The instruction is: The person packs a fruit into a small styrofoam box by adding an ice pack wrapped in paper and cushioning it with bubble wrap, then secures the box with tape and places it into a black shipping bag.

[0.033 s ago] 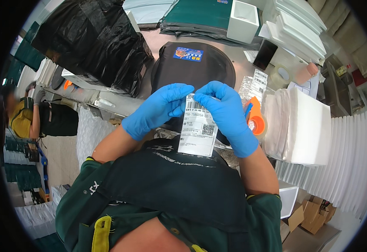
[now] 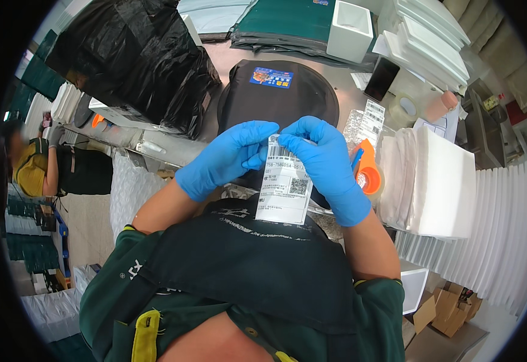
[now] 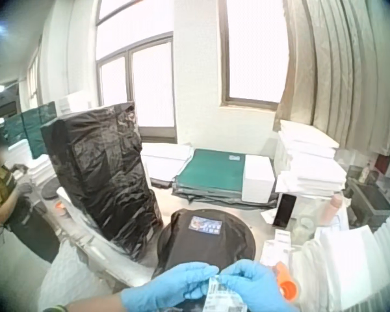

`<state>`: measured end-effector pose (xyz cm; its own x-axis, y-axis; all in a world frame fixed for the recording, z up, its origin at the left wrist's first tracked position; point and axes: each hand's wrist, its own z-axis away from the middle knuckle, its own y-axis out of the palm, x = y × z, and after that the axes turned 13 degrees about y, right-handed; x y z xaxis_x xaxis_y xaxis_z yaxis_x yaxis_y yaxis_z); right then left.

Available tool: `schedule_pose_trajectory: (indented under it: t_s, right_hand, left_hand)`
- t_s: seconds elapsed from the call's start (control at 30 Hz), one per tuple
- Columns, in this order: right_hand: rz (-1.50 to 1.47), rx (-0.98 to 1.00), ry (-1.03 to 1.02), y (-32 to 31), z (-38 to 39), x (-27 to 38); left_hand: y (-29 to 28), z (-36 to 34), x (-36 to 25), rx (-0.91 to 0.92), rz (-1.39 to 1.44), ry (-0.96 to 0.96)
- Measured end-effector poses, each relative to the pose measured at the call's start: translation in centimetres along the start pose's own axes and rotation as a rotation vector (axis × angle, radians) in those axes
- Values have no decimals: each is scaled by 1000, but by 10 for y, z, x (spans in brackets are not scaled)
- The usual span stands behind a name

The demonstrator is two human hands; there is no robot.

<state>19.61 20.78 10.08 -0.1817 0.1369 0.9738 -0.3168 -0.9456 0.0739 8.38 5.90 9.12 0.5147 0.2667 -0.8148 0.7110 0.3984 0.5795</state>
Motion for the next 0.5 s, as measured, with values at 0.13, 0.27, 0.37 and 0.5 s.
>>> schedule_pose_trajectory:
  t_s: [0.13, 0.27, 0.37, 0.5]
  right_hand:
    - [-25, 34, -29, 4, -2, -2]
    - [-7, 3, 9, 1, -1, 1]
    - [58, -22, -5, -2, -2, 1]
    - [63, -14, 12, -2, -2, 1]
  left_hand:
    - [-8, 1, 7, 100, 181, -22]
    - [-8, 1, -3, -27, -63, 51]
    - [-5, 5, -22, 6, -265, 70]
    - [-7, 3, -30, 47, -366, 40]
